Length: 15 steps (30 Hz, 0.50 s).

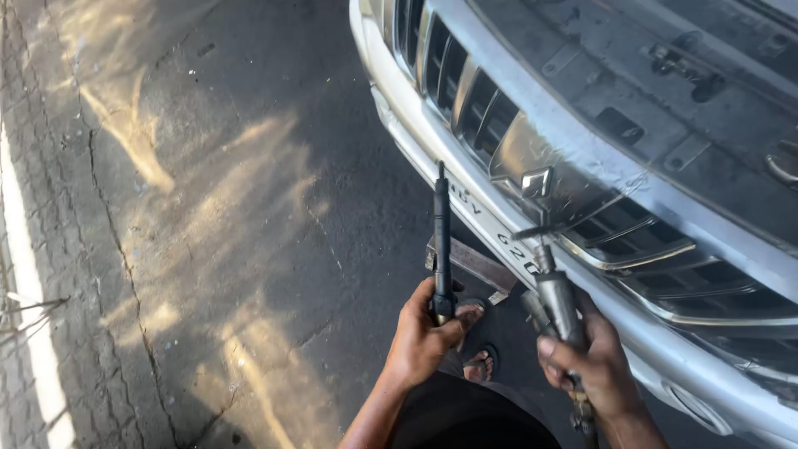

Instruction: Cleaning a fuel injector using a pneumatic rotary tool with a wire brush attachment

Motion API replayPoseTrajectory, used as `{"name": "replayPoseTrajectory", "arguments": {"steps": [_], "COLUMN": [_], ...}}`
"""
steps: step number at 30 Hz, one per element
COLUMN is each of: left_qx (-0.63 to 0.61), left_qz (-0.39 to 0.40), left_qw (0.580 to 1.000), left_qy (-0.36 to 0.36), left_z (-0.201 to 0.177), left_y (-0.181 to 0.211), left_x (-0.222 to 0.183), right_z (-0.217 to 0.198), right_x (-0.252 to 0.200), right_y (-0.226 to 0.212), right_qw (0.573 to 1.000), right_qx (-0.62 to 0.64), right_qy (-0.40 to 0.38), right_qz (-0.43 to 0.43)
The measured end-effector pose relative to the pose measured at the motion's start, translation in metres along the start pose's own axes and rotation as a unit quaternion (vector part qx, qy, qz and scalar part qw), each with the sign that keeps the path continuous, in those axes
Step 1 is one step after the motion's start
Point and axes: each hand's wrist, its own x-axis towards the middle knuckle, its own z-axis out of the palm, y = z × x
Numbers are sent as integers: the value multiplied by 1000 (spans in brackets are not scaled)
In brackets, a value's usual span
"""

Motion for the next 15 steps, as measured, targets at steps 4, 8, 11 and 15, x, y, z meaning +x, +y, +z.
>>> {"name": "replayPoseTrajectory", "arguments": {"steps": [4,8,11,15], "left_qx": [35,114,243,187], "left_qz": [-5,-4,-37,76], "left_qw": [999,991,964,976], "left_qy": [19,65,103,85], "left_z": [-26,-41,-49,-79], "left_y": [-19,-10,27,38], "left_x": [-10,-8,12,74], "right_z": [-4,10,44,104], "right_x": [18,34,43,65], "right_y": [13,-5,-29,-34], "right_qw": [985,968,930,973], "right_qx": [133,-232,-354,-219], "right_qy": [-48,46,33,-47], "right_qz": [-98,-79,-93,-59]}}
